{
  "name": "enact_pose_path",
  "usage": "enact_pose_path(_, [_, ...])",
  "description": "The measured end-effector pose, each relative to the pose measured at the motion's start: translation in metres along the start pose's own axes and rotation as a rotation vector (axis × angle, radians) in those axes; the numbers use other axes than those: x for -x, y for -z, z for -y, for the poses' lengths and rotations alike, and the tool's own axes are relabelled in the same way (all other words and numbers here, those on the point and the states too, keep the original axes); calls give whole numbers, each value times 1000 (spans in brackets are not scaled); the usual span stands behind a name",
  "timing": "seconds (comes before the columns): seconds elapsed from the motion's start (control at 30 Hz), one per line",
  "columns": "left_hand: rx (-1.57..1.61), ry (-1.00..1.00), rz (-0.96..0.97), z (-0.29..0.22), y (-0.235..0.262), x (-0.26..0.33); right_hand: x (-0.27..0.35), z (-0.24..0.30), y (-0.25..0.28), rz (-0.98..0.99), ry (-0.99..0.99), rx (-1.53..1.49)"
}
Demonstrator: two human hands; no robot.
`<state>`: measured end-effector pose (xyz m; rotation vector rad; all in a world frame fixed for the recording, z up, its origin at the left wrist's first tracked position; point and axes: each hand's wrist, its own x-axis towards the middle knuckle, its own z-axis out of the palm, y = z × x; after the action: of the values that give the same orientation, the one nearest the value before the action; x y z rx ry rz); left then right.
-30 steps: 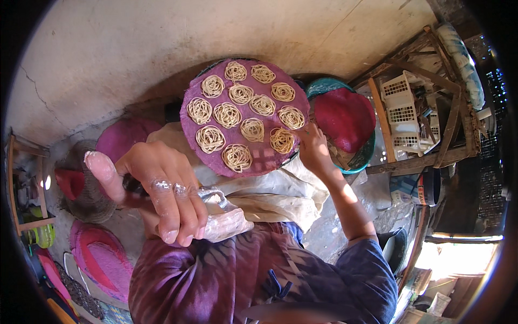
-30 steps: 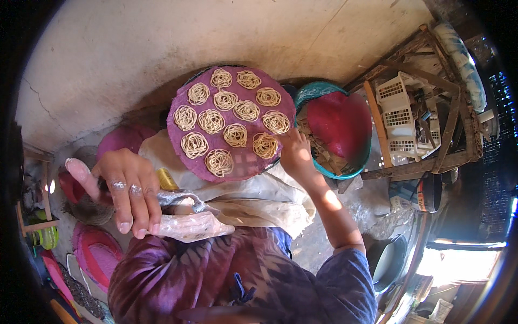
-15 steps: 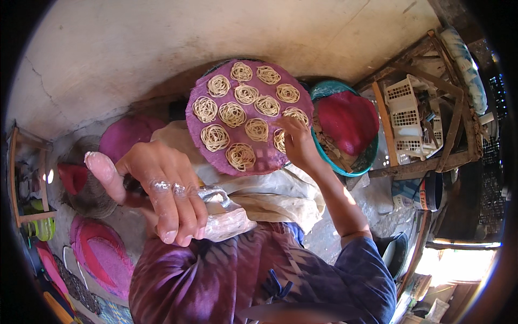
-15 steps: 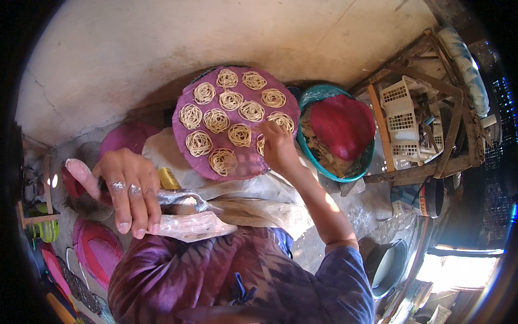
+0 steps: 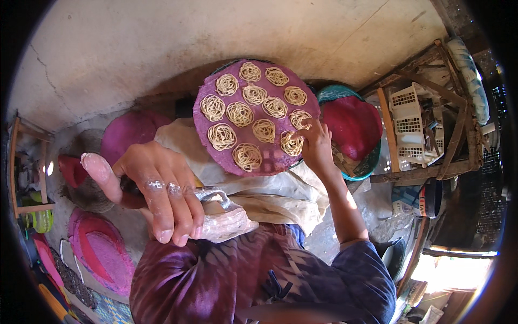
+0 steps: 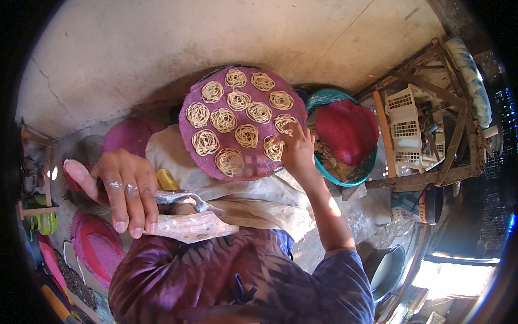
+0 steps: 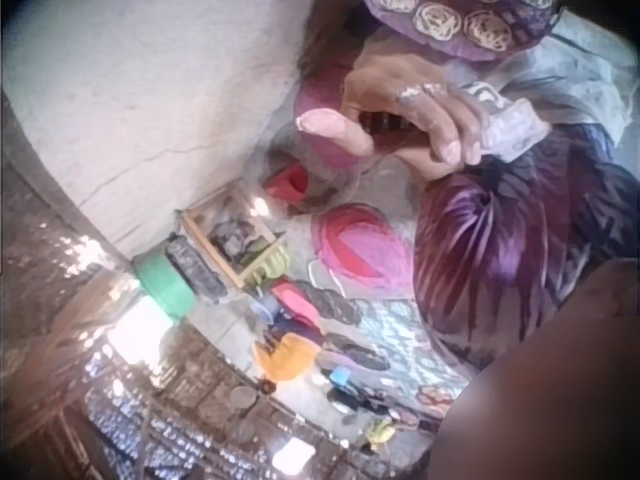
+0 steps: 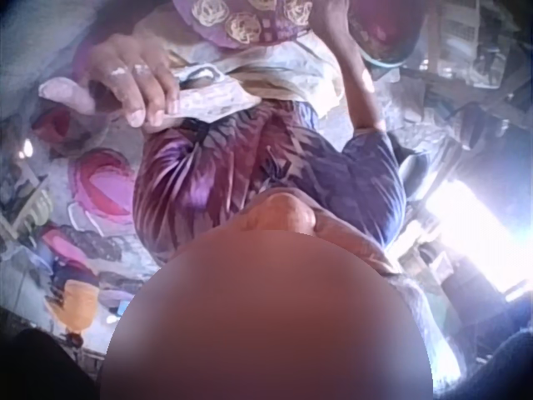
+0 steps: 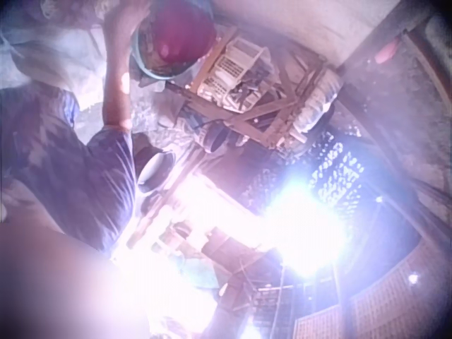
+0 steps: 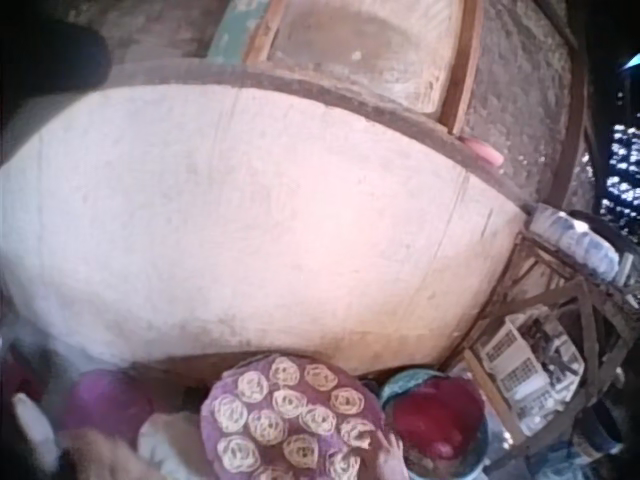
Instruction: The person sits on the floor and uses a handheld extruder to press dough through a nozzle, forming spiral noodles onto a pink tray. They repeatedly refill the extruder with dough from a nearby bowl and continue shaping noodles until the tray is filled.
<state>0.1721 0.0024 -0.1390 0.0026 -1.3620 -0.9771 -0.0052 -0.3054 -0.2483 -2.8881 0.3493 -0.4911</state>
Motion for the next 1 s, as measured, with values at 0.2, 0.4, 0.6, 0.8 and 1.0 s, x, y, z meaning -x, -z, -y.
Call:
enact_pose_path(0.2, [25,-18,-58,9,-1,-3,22,2,-11,-36,21,53])
enact_pose_path(0.4, [28,-41,-68,12,0,-7,22,2,-10,-67,-88,-77])
enact_pose_path(0.6, [14,-26,-106,14,-1,-10,29,1,-11,-84,-12,49])
enact_pose_path(0.8, [-24,9,-204,14,-5,-22,27,3,-6,9,-76,38])
enact_pose_path(1.0, [-32,-188,-596,22,17,-39,25,15,41,373,-218,-1078])
